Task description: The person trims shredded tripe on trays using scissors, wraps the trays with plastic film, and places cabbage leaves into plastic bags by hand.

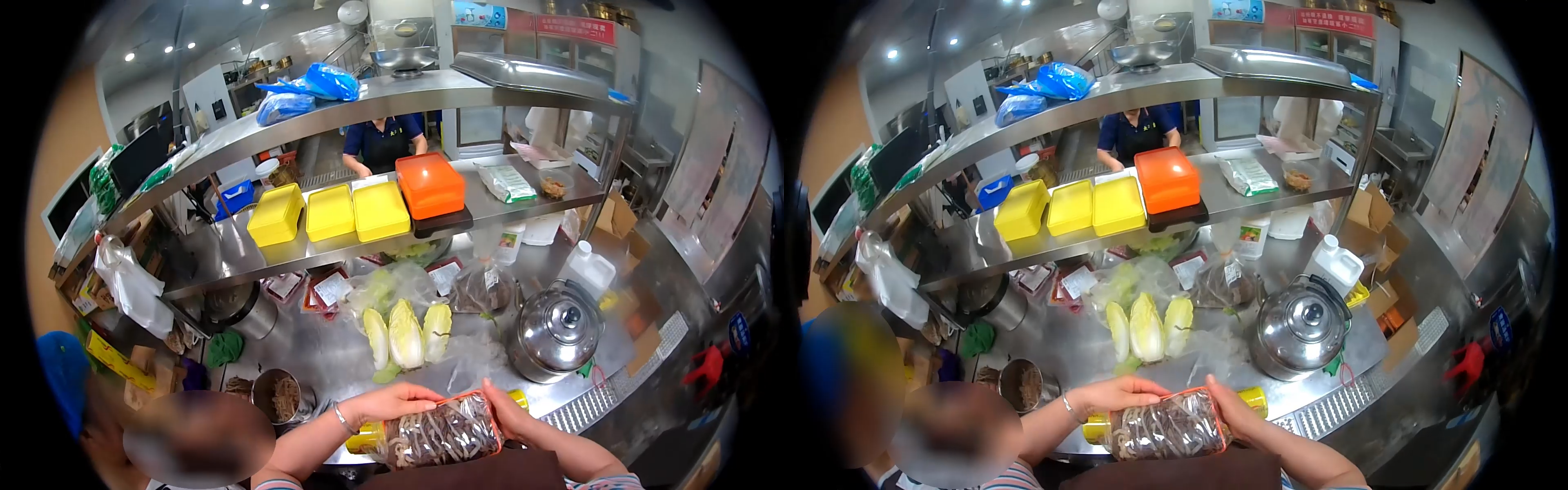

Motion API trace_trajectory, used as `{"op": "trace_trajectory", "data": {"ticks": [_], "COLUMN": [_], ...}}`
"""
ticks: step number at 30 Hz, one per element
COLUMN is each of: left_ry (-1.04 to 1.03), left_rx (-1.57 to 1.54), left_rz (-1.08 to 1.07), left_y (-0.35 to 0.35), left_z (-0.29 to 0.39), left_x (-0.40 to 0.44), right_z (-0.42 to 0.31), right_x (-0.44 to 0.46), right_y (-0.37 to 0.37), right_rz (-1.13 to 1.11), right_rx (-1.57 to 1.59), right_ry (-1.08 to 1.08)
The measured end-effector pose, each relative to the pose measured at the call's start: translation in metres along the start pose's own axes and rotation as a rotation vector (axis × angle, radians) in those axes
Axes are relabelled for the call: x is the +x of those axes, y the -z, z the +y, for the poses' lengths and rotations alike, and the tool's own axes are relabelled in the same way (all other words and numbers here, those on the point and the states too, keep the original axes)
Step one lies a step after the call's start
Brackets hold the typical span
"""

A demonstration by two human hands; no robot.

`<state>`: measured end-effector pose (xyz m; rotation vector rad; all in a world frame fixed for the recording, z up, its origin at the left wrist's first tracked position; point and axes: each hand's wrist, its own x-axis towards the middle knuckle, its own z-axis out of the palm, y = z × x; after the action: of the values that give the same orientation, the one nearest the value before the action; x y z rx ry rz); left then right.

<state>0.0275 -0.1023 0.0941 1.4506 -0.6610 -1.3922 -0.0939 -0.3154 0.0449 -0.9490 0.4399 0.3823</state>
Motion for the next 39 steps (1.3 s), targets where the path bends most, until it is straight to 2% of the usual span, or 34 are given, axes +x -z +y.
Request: {"op": "trace_trajectory", "data": {"ticks": [2,4,5,8,9,10,12,13,15,16,18,19,20,22,23,24,27,29,30,32,38,39], "left_ry": [0.026,-0.011,-0.008,-0.038,-0.063,-0.087,-0.114,-0.126,-0.121,-0.108,-0.092,-0.102,-0.098,-0.097,-0.087,-0.091,-0.106,-0.100,-0.093,-0.096,-0.107,-0.110], "left_rx": [-0.055,-0.071,-0.072,-0.045,-0.069,-0.094,-0.084,-0.082,-0.035,-0.045,-0.108,-0.094,-0.121,-0.108,-0.159,-0.156,-0.183,-0.180,-0.174,-0.162,-0.193,-0.179], "left_rz": [-0.030,-0.028,-0.026,0.023,0.010,-0.003,0.023,0.041,0.076,0.050,0.089,0.127,0.142,0.179,0.172,0.168,0.163,0.173,0.189,0.208,0.234,0.240], "left_y": [0.002,0.002,0.003,0.002,-0.001,-0.003,-0.004,-0.005,-0.010,-0.012,-0.015,-0.017,-0.016,-0.016,-0.015,-0.016,-0.018,-0.020,-0.021,-0.021,-0.029,-0.028], "left_z": [-0.006,-0.007,-0.007,-0.015,-0.016,-0.018,-0.022,-0.022,-0.018,-0.016,-0.013,-0.012,-0.014,-0.017,-0.022,-0.021,-0.019,-0.019,-0.019,-0.019,-0.015,-0.014], "left_x": [0.001,0.001,0.002,-0.001,-0.002,-0.003,-0.010,-0.012,-0.015,-0.017,-0.023,-0.026,-0.028,-0.029,-0.028,-0.028,-0.026,-0.027,-0.028,-0.030,-0.034,-0.034], "right_z": [-0.008,-0.016,-0.022,-0.026,-0.025,-0.023,-0.016,-0.012,-0.003,0.002,0.006,0.002,-0.002,-0.010,-0.013,-0.019,-0.020,-0.009,-0.009,-0.011,-0.017,-0.016], "right_x": [-0.006,-0.007,-0.009,0.002,0.010,0.012,0.020,0.024,0.024,0.026,0.031,0.028,0.024,0.001,-0.010,-0.018,-0.019,-0.006,-0.007,-0.012,0.013,0.009], "right_y": [0.005,0.019,0.025,0.034,0.041,0.037,0.043,0.043,0.049,0.054,0.061,0.066,0.064,0.047,0.040,0.027,0.017,0.030,0.028,0.022,0.068,0.065], "right_rz": [0.015,-0.031,-0.152,-0.132,-0.070,0.029,0.160,0.150,0.262,0.285,0.175,0.113,0.122,-0.066,-0.133,-0.104,-0.012,0.002,0.004,0.048,-0.075,-0.201], "right_rx": [0.053,-0.144,-0.057,-0.154,-0.275,-0.453,-0.798,-0.795,-1.042,-1.035,-0.517,-0.413,-0.409,-0.285,-0.585,-0.856,-0.947,-0.819,-0.818,-0.341,-0.142,-0.014], "right_ry": [-0.003,0.102,0.091,0.139,0.186,0.361,0.470,0.460,0.629,0.607,0.535,0.441,0.466,0.473,0.599,0.755,0.808,0.959,0.958,0.440,0.291,0.261]}}
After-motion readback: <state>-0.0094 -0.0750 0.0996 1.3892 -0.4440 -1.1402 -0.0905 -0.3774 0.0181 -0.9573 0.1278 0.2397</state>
